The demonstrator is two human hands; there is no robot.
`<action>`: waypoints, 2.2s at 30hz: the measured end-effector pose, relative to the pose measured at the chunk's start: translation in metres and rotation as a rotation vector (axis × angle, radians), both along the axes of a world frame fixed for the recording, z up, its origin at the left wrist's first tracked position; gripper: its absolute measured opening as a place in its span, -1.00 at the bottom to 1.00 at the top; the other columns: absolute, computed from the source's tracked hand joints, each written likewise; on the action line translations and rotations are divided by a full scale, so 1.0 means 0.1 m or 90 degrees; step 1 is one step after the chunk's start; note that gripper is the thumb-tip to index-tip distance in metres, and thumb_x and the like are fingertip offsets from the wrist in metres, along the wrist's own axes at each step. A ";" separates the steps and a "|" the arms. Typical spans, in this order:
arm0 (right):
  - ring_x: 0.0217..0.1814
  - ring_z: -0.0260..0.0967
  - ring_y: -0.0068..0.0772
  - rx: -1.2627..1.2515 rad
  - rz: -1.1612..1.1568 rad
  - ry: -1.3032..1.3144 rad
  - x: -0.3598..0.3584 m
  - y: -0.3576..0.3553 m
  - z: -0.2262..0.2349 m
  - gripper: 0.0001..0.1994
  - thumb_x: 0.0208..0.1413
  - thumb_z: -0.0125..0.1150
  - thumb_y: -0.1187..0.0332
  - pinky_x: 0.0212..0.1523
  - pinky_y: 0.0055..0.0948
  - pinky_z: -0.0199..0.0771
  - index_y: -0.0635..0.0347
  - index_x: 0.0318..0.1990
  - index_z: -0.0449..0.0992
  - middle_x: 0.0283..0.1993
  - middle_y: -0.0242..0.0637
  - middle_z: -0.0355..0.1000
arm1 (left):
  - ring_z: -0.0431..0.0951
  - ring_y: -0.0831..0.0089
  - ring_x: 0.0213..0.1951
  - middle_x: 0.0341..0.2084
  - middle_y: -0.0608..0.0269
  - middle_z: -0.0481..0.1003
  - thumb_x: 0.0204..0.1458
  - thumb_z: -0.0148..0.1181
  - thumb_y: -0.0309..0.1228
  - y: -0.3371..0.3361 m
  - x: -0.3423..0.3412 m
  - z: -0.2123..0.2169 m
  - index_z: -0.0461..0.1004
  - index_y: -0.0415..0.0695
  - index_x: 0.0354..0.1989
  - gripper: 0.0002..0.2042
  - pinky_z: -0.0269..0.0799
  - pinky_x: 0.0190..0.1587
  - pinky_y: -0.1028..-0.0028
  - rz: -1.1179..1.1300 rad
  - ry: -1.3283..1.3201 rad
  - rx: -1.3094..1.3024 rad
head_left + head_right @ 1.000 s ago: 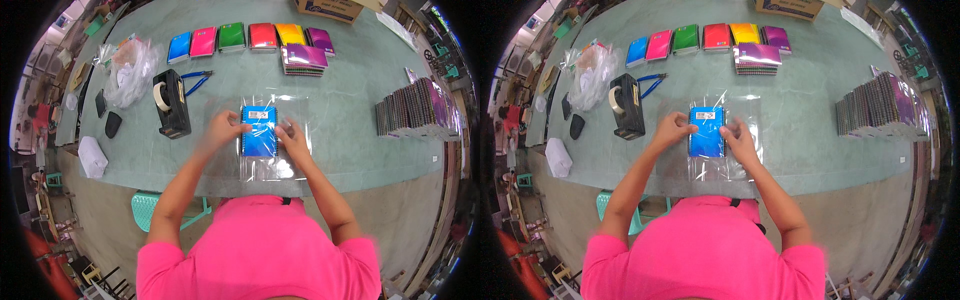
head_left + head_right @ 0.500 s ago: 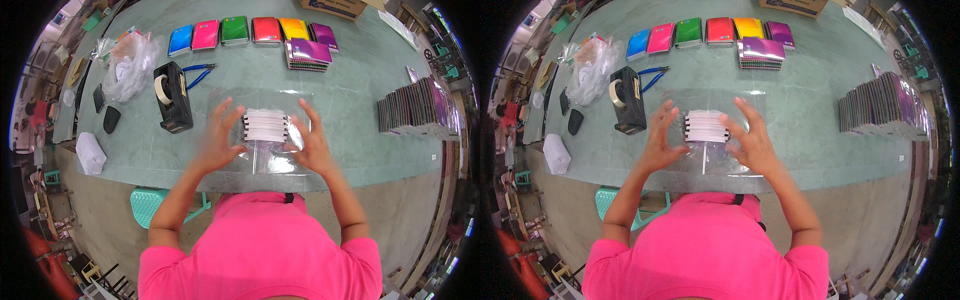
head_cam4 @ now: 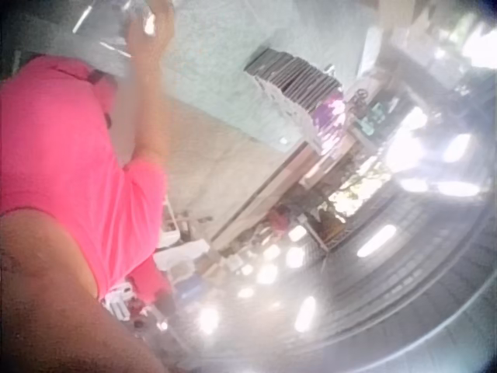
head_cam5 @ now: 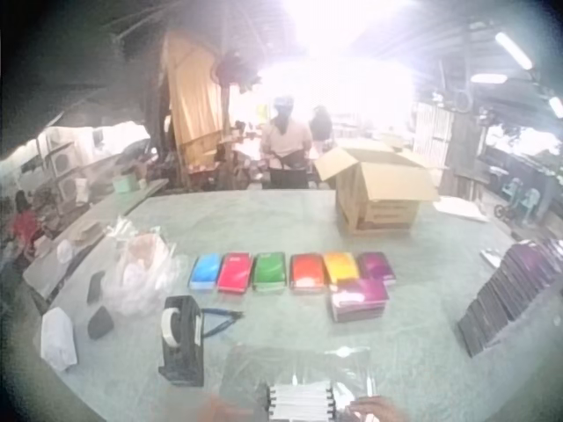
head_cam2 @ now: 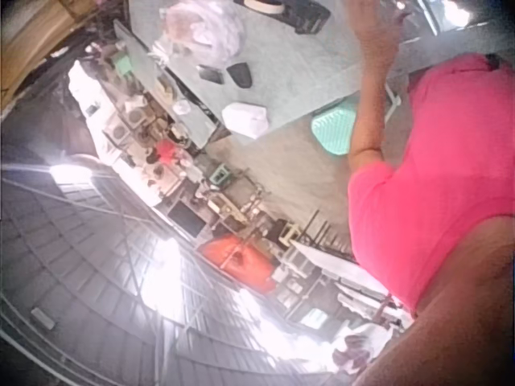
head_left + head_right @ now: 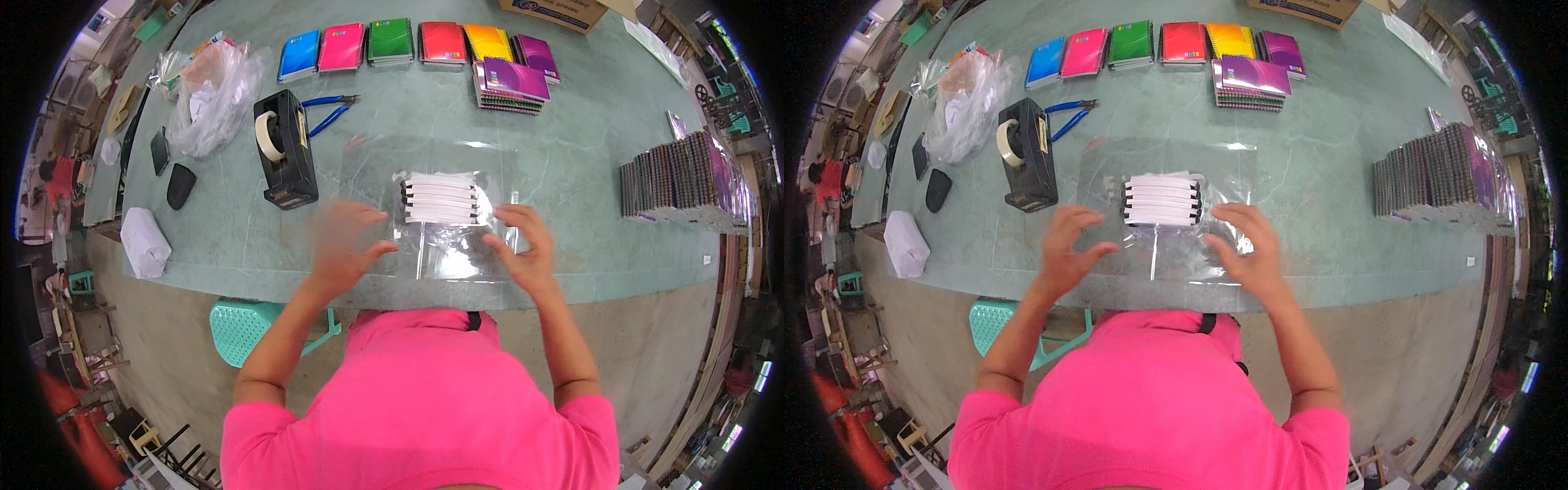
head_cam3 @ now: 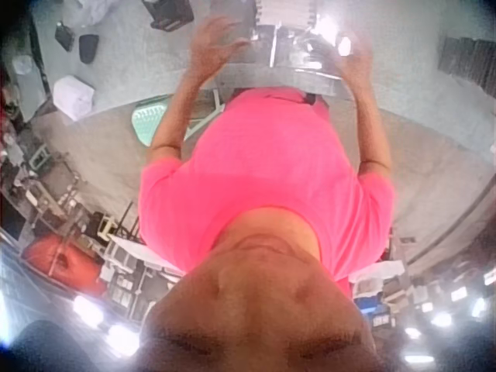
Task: The person stacks several small notebooks of different colors into a clear plastic bag and uses a tape dispenser to seal the package. They repeat this by selecting notebooks from different piles, placing them in stacks inside plastic sheets, and taping the edges closed.
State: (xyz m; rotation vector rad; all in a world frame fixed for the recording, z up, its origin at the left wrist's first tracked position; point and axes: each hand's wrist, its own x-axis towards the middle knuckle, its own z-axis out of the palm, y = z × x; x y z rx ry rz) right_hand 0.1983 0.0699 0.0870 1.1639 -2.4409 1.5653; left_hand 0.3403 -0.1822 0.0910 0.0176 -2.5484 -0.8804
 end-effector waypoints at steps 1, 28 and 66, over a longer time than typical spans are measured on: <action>-0.10 0.35 -0.19 -0.013 -0.014 0.025 0.11 -0.14 -0.05 -0.69 -0.23 0.34 0.53 -0.12 -0.33 0.36 0.15 -0.22 0.52 -0.15 -0.26 0.41 | 0.40 0.25 -0.16 -0.26 0.13 0.40 -0.33 0.42 -0.45 0.07 -0.03 -0.11 0.44 -0.14 -0.19 -0.57 0.34 -0.15 0.41 0.008 0.021 0.014; 0.03 0.28 -0.13 0.069 0.184 0.365 -0.03 -0.30 -0.23 -0.76 -0.03 0.19 0.36 0.06 -0.13 0.21 0.22 -0.18 0.48 -0.12 -0.23 0.40 | 0.41 0.21 -0.25 -0.43 0.20 0.44 -0.33 0.27 -0.31 0.30 -0.12 0.65 0.42 -0.16 -0.43 -0.73 0.29 -0.22 0.33 -0.254 0.023 -0.068; -0.05 0.28 -0.11 0.121 0.090 0.244 -0.24 -0.06 -0.06 -0.60 -0.32 0.44 0.31 0.05 -0.11 0.22 0.20 -0.27 0.45 -0.19 -0.24 0.35 | 0.25 0.11 0.09 0.05 0.09 0.29 -0.25 0.20 -0.40 -0.01 -0.46 0.84 0.32 -0.03 0.05 -0.46 0.09 0.13 0.14 -0.333 0.001 -0.213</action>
